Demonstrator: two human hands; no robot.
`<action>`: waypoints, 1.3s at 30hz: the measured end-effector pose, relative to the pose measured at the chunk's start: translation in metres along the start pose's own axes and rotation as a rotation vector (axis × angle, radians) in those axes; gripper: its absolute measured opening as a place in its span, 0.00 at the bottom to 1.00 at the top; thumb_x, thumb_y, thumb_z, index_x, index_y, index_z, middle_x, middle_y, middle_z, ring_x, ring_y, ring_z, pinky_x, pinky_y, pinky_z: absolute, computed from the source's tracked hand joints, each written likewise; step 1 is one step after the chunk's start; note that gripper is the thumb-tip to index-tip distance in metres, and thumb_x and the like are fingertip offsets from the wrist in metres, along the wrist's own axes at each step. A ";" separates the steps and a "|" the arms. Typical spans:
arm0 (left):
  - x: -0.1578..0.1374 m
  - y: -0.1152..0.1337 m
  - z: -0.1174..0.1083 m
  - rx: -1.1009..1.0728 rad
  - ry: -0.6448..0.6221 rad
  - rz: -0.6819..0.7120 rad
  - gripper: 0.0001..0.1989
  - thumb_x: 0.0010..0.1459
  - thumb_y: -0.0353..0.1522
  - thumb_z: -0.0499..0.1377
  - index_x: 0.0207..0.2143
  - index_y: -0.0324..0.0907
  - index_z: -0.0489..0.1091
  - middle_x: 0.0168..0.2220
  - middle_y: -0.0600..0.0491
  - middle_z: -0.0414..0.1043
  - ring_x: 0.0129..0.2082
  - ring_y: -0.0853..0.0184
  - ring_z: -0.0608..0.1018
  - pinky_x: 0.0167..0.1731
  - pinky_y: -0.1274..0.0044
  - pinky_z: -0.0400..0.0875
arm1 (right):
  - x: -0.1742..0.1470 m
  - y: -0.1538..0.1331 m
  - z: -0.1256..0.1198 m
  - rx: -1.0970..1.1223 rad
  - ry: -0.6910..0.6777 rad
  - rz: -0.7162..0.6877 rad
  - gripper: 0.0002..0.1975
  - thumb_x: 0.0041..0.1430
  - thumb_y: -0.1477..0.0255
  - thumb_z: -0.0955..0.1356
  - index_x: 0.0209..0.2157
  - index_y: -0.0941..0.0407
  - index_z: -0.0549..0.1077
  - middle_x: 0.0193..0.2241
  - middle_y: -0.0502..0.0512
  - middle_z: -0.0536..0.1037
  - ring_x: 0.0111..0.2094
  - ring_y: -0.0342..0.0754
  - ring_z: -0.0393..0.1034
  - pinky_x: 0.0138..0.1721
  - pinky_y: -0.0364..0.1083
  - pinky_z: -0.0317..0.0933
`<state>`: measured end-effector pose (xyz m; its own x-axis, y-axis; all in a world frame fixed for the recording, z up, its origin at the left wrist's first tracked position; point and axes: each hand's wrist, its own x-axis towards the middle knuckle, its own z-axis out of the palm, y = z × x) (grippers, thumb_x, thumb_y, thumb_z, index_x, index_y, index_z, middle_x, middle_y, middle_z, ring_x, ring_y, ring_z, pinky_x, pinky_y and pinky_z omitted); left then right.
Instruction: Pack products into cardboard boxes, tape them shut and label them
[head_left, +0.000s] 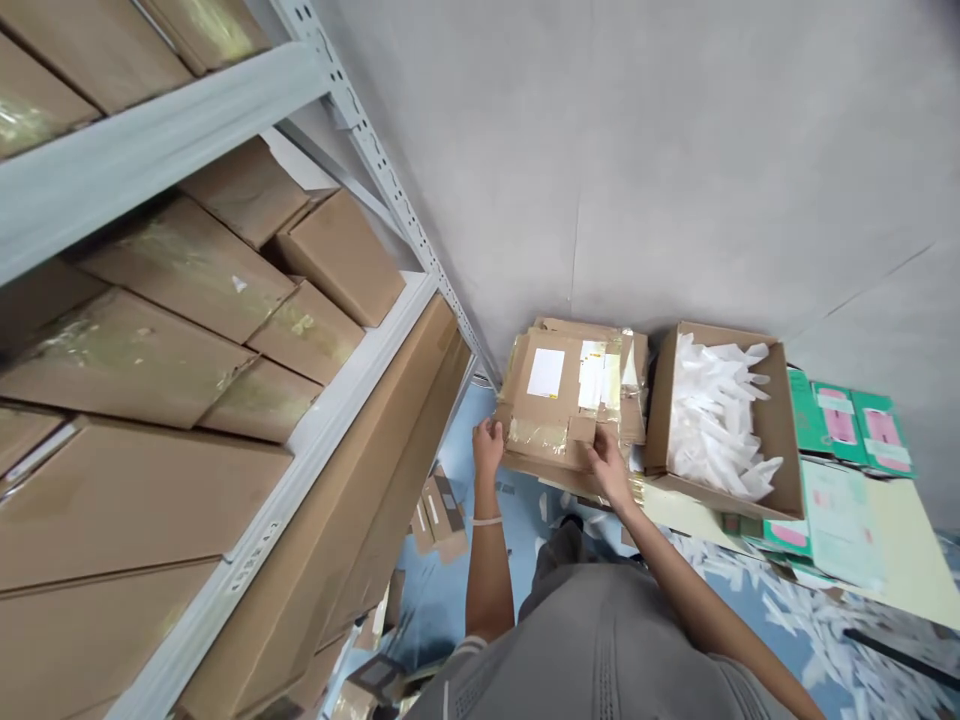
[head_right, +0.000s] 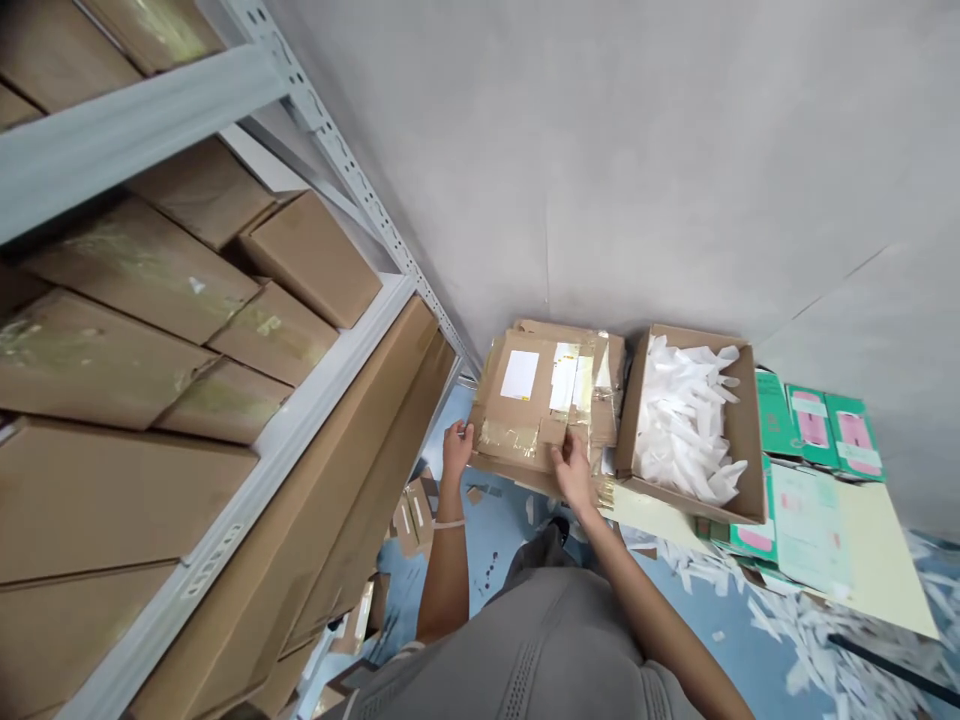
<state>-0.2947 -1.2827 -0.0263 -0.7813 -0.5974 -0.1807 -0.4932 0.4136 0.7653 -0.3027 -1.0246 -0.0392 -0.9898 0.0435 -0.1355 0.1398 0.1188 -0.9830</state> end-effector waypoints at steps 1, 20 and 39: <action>0.002 -0.001 -0.002 -0.005 0.012 -0.001 0.21 0.60 0.38 0.56 0.51 0.34 0.71 0.52 0.36 0.73 0.53 0.54 0.76 0.55 0.67 0.67 | 0.003 -0.003 -0.001 0.029 0.045 0.038 0.35 0.51 0.53 0.69 0.57 0.56 0.68 0.53 0.64 0.75 0.53 0.59 0.71 0.58 0.61 0.61; -0.004 -0.001 -0.028 -0.202 -0.140 0.073 0.17 0.56 0.43 0.59 0.37 0.40 0.77 0.43 0.44 0.79 0.49 0.55 0.78 0.52 0.65 0.70 | -0.012 -0.032 0.017 0.311 -0.018 0.212 0.40 0.42 0.56 0.75 0.58 0.52 0.68 0.30 0.51 0.78 0.34 0.53 0.74 0.39 0.52 0.68; -0.053 0.000 -0.033 -0.229 -0.159 0.090 0.25 0.60 0.52 0.53 0.47 0.44 0.71 0.50 0.41 0.76 0.50 0.51 0.77 0.51 0.59 0.72 | -0.080 -0.090 -0.048 0.574 -0.143 0.195 0.38 0.43 0.63 0.77 0.58 0.51 0.71 0.35 0.51 0.82 0.38 0.52 0.77 0.42 0.50 0.69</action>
<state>-0.2405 -1.2733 0.0037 -0.8772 -0.4424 -0.1864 -0.3339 0.2831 0.8991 -0.2352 -0.9907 0.0661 -0.9468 -0.1276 -0.2955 0.3212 -0.4323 -0.8426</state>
